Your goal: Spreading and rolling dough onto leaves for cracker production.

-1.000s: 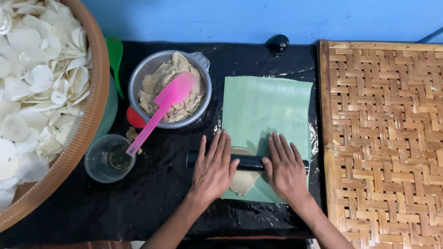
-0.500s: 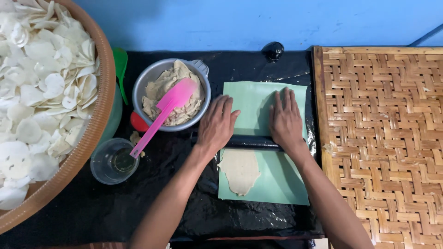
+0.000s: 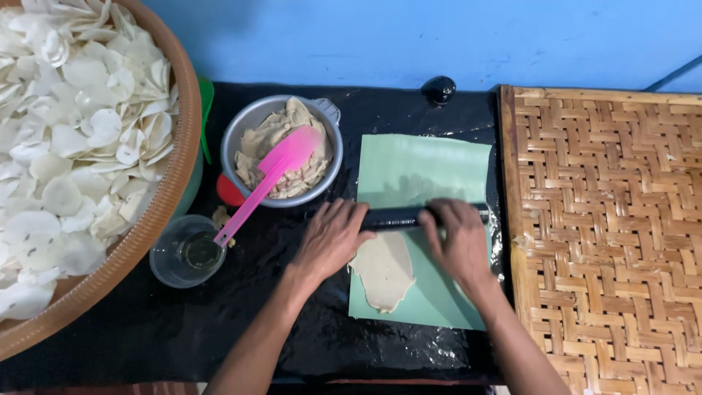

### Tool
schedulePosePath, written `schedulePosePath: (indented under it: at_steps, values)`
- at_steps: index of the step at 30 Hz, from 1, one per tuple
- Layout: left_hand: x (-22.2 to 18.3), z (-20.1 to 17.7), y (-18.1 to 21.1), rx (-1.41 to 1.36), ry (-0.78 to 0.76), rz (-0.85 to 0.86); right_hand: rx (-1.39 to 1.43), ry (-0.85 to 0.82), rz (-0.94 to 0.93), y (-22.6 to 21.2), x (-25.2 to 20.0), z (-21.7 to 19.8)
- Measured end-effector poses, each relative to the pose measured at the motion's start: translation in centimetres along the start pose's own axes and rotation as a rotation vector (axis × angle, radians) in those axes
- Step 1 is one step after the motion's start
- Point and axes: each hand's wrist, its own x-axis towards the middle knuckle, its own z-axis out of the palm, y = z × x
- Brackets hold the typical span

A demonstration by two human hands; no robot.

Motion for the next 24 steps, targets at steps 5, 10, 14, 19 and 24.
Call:
schedulePosePath:
  at_steps: [5,10,14,19,24]
  values:
    - [-3.0,0.8,1.5,0.004,-0.037,0.045,-0.01,0.124,-0.352,-1.3,-4.6,-1.0]
    - [-4.5,4.1,1.7,0.009,0.14,0.058,-0.045,0.094,-0.344,-1.0,-5.4,0.2]
    - [-2.1,4.4,1.2,0.158,0.156,-0.014,-0.145,0.069,-0.316,-0.9,-2.9,1.0]
    - [2.5,5.0,-1.5,0.257,0.16,-0.001,-0.22,0.097,-0.316,-0.1,2.1,1.9]
    - [3.1,2.9,-0.2,0.092,0.077,-0.064,-0.095,0.103,-0.178,0.4,4.5,2.1]
